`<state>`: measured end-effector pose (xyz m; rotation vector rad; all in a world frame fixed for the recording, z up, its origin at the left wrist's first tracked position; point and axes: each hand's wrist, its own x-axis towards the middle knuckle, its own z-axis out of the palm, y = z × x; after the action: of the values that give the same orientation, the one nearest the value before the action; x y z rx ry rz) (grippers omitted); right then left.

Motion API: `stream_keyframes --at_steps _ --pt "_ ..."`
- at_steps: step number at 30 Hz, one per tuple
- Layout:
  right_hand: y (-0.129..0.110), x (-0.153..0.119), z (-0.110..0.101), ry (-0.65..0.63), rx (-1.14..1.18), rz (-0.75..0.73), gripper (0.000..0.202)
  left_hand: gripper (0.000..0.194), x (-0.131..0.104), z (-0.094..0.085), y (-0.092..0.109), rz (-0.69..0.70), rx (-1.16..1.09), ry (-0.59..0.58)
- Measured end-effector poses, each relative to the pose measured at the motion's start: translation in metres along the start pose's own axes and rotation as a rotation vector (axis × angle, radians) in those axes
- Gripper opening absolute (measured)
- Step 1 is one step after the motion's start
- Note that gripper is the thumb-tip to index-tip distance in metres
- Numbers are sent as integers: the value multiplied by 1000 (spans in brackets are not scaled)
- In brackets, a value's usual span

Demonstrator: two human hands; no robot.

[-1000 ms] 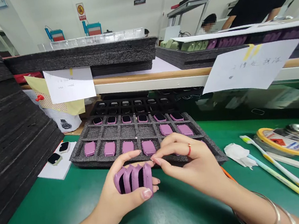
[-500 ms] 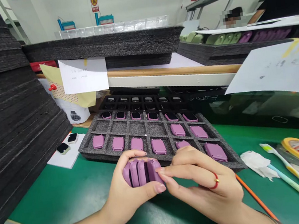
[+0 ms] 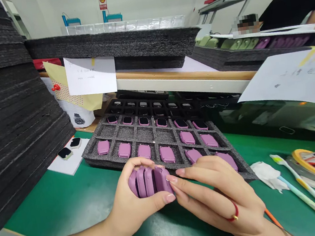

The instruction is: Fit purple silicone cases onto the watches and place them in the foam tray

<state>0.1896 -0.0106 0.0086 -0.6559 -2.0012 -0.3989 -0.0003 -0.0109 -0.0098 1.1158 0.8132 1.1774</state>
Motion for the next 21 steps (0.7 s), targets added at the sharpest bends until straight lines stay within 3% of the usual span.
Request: stream_keyframes --at_steps 6,9,12,16,18,21 --pt "4 1 -5 -45 -52 -74 16 49 0 1 1 54 19 7" --pt "5 5 -5 -24 -9 -15 22 50 0 0 2 27 22 7" --pt "3 9 -2 -26 198 270 29 51 0 1 3 12 46 13" --pt "-1 10 7 -203 661 719 22 50 1 2 3 39 121 49" --pt "-1 7 12 -236 808 864 15 48 2 3 2 43 150 49" --pt "0 0 17 -176 898 962 14 48 4 3 -1 35 188 44"
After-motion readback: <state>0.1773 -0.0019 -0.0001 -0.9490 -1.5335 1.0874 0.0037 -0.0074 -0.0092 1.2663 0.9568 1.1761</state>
